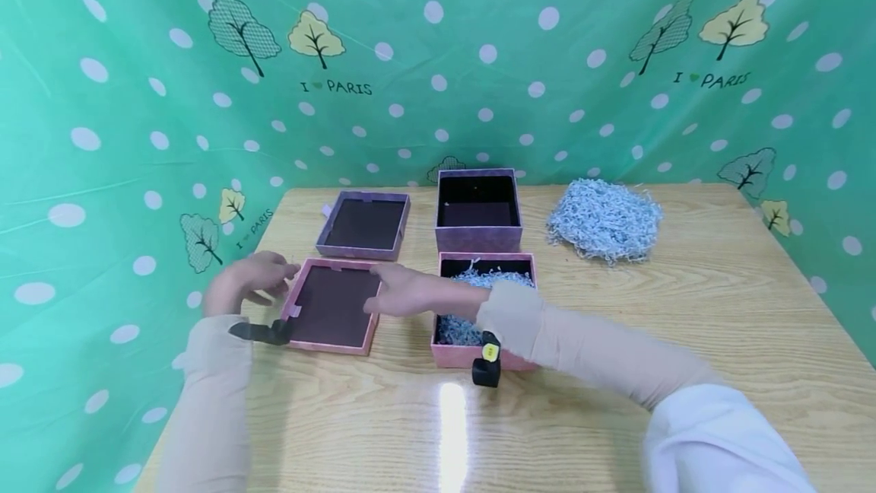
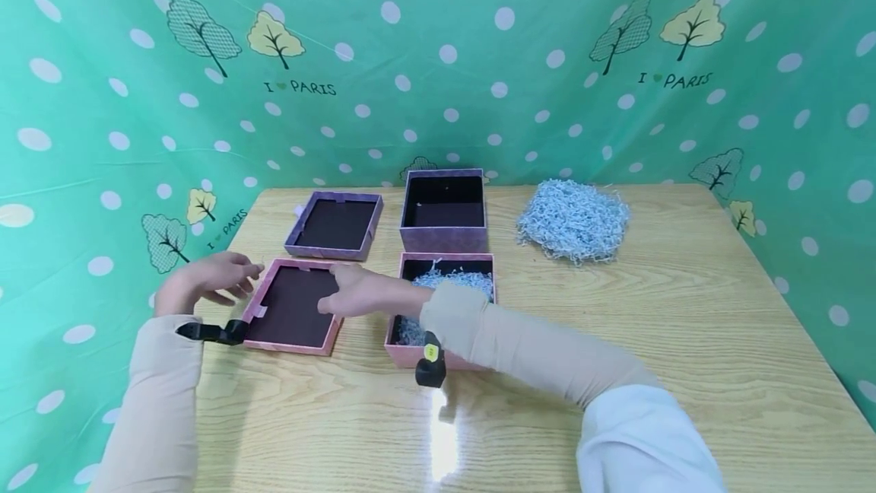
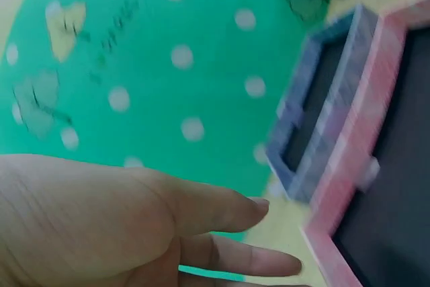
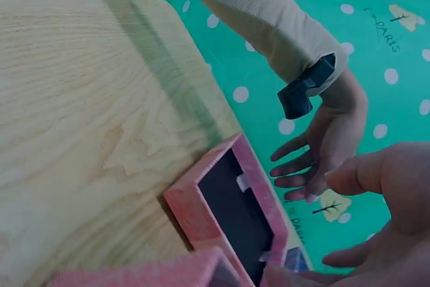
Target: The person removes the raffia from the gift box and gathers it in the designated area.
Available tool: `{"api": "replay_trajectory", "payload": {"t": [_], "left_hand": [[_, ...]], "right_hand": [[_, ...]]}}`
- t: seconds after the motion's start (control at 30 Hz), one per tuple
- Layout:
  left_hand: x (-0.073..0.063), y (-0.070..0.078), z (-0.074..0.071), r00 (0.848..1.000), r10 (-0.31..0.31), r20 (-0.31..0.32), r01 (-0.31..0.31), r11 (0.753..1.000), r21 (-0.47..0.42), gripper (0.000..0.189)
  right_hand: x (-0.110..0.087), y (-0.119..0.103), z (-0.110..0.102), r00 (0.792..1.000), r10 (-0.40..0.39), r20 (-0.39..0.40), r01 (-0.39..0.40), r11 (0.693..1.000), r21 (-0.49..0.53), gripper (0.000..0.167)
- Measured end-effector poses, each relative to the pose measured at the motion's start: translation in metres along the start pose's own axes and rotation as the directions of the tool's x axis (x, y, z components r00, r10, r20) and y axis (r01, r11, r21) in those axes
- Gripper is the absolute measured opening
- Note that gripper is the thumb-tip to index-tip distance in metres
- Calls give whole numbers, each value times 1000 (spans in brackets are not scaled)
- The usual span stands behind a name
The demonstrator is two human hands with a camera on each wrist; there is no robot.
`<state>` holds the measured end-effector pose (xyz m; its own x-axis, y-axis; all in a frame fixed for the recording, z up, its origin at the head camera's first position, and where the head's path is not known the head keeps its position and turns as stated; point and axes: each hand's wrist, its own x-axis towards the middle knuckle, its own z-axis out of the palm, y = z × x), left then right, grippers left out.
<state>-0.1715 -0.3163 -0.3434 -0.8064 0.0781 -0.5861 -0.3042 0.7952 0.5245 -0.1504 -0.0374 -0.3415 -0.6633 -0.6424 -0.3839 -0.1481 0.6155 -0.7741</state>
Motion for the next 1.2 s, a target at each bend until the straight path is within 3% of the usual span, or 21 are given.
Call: {"api": "replay_trajectory", "payload": {"t": [0.13, 0.27, 0.4, 0.57, 0.73, 0.9, 1.07, 1.2], "left_hand": [[-5, 30, 5, 990, 128, -58, -119, 984, 131, 42], [-1, 57, 19, 963, 254, -90, -235, 955, 179, 35], [4, 78, 39, 936, 344, -74, -339, 938, 67, 31], [10, 97, 67, 903, 430, -2, -428, 899, -94, 31], [13, 110, 90, 880, 471, 62, -445, 863, -241, 36], [14, 120, 108, 882, 462, 93, -398, 835, -380, 47], [15, 126, 120, 881, 458, 122, -370, 825, -427, 62], [19, 128, 126, 889, 438, 135, -337, 825, -453, 69]], "right_hand": [[-13, 4, -13, 998, -70, 4, 70, 997, -30, 59], [-24, 12, -25, 991, -128, -24, 127, 991, -46, 47], [-35, 21, -39, 982, -171, -78, 168, 985, -44, 42], [-47, 38, -54, 973, -178, -144, 175, 984, -32, 40], [-60, 57, -67, 963, -186, -193, 183, 983, -29, 39], [-73, 71, -75, 959, -205, -194, 209, 978, -2, 44], [-79, 82, -77, 973, -171, -156, 172, 985, -7, 52], [-80, 89, -74, 983, -137, -120, 131, 990, -58, 60]]}}
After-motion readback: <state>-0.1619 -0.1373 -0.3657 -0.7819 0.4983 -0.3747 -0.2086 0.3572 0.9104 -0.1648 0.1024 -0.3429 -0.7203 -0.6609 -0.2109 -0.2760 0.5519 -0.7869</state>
